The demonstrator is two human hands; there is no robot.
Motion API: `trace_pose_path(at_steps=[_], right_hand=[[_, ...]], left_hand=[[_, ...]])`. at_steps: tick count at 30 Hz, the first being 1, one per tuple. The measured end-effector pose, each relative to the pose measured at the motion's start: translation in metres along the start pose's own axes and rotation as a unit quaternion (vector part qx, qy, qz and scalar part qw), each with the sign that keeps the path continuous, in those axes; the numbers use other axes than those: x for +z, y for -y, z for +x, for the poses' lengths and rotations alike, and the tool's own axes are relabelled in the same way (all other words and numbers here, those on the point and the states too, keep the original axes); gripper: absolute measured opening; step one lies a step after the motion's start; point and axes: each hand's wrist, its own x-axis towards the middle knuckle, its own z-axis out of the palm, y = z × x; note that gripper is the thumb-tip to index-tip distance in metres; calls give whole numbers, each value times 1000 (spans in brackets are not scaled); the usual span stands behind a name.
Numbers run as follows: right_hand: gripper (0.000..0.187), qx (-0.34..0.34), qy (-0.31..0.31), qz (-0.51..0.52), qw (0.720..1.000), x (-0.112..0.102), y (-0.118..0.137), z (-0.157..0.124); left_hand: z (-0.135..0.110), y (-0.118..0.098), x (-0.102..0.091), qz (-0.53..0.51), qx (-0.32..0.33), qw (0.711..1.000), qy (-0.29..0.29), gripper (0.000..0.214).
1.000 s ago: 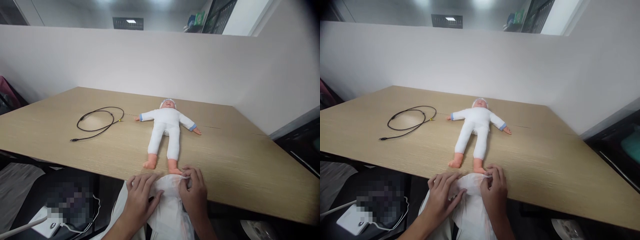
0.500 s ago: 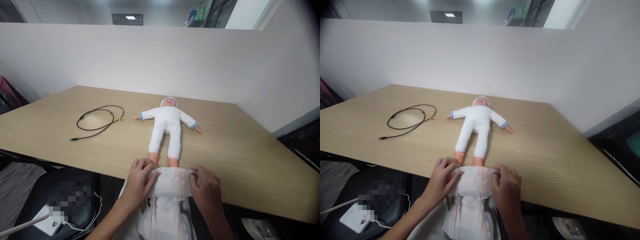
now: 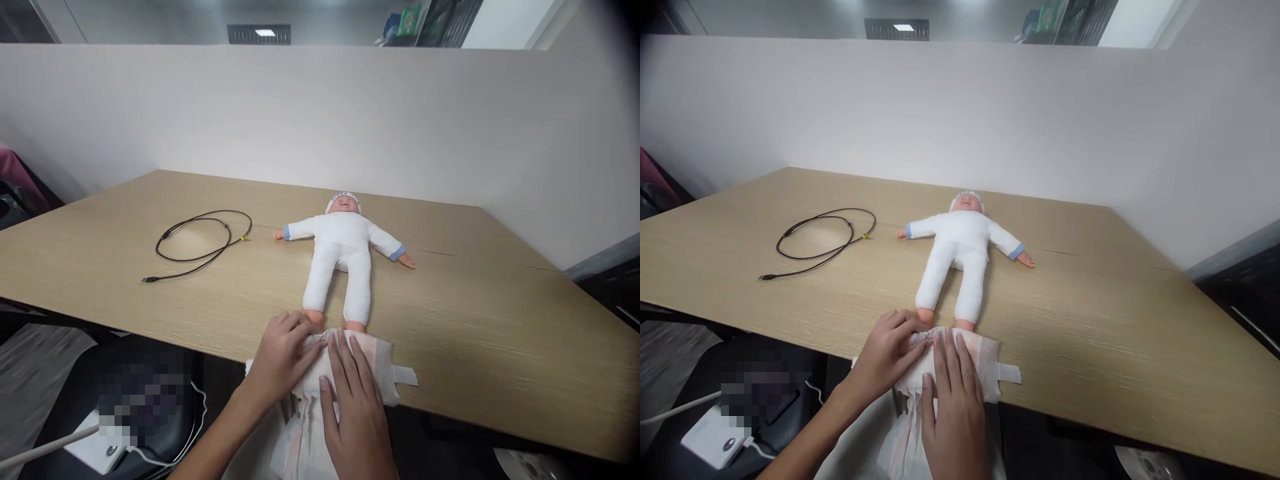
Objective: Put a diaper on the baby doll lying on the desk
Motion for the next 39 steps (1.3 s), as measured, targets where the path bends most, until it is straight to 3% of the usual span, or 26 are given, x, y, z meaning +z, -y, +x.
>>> trace_pose_path(at_steps=[4,8,13,19,23,26,30,35,39], right_hand=[[73,-19,23,-21,999,2,-3,-4],[75,-17,27,-26,999,4,-2,-5],[75,-17,19,-41,999,4,-2,-4],[75,-35,7,-56,998,6,-5,-3],[75,-46,-1,-71,996,10,-8,-4],[74,-52,4,-74,996,12,-11,-7],[68,-67,9,-79,995,15,-18,-11],[54,-78,-5,-94,992,20,-25,-15],[47,-82,-22,-108,991,23,-25,-16]], left_hand=[[3,13,-18,11,31,999,4,23],[19,38,-41,13,79,995,55,39],[59,63,-39,170,159,967,103,78],[109,46,-20,266,271,917,121,85],[125,39,-14,291,352,879,135,84],[128,46,-13,265,387,871,150,71],[125,52,-17,207,370,889,172,69],[115,38,-21,186,371,888,200,88],[112,23,-16,201,416,865,194,72]])
